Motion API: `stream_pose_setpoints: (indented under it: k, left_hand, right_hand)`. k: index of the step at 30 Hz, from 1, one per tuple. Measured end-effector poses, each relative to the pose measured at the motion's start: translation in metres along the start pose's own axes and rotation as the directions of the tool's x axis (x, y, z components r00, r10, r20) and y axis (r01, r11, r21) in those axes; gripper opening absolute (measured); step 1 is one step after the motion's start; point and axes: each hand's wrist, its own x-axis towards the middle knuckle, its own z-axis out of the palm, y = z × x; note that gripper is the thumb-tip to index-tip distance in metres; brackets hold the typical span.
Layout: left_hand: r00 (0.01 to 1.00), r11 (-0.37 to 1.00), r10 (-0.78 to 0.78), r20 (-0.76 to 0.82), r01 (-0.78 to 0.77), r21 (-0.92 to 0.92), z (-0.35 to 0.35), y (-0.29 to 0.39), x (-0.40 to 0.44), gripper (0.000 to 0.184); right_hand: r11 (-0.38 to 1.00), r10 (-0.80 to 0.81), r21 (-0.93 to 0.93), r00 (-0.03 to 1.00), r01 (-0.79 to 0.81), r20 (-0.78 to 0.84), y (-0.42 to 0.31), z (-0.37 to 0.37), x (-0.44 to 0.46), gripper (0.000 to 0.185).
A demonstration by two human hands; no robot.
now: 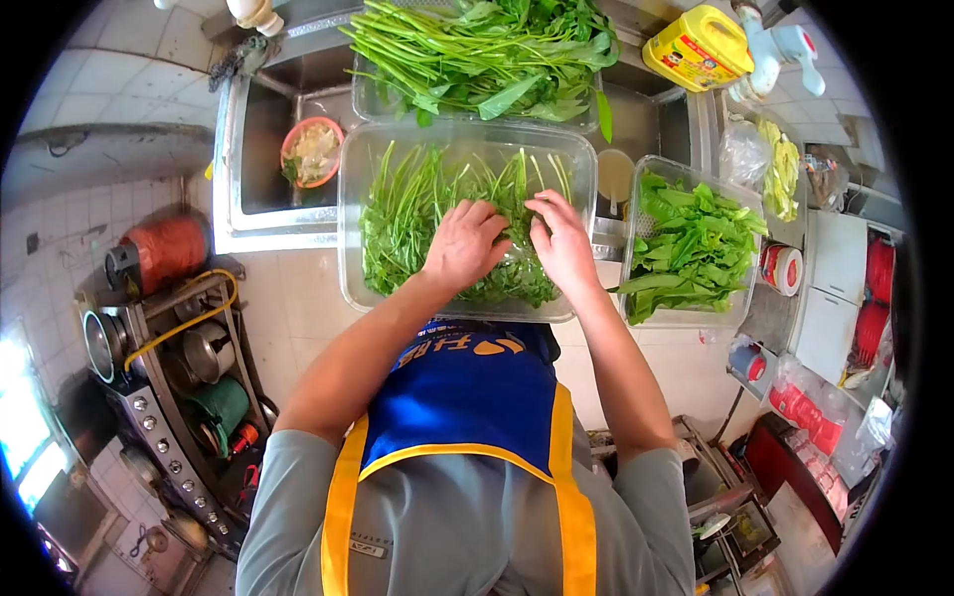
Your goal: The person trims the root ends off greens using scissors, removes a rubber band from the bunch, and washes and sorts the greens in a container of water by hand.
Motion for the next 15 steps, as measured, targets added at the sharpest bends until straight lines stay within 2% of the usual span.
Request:
stream_pose_setpoints:
  k: [1,8,11,14,15]
  left_hand:
    - [0.999,0.999,-0.028,0.022,0.028,0.019,0.002,0.002,0.002,0.030]
    - [0.979,0.984,-0.169,0.113,0.160,0.083,0.000,-0.007,-0.009,0.022]
    - [0.979,0.981,-0.192,0.064,0.193,0.000,0.002,-0.013,-0.014,0.017]
    - [0.964,0.962,-0.260,0.049,0.263,-0.067,0.000,-0.016,-0.014,0.014]
    - [0.970,0.970,-0.238,0.040,0.240,-0.035,-0.002,-0.014,-0.014,0.014]
  right_hand:
    - [0.999,0.029,0.042,0.999,-0.028,-0.018,0.000,-0.001,0.000,0.024]
    - [0.975,-0.073,-0.189,0.976,0.113,0.203,0.001,-0.006,-0.011,0.023]
    - [0.959,-0.059,-0.254,0.966,0.125,0.251,0.001,-0.006,-0.012,0.020]
    - [0.967,-0.015,-0.240,0.965,0.080,0.261,0.002,-0.004,-0.011,0.017]
    - [0.971,-0.020,-0.228,0.970,0.077,0.244,0.004,-0.002,-0.012,0.017]
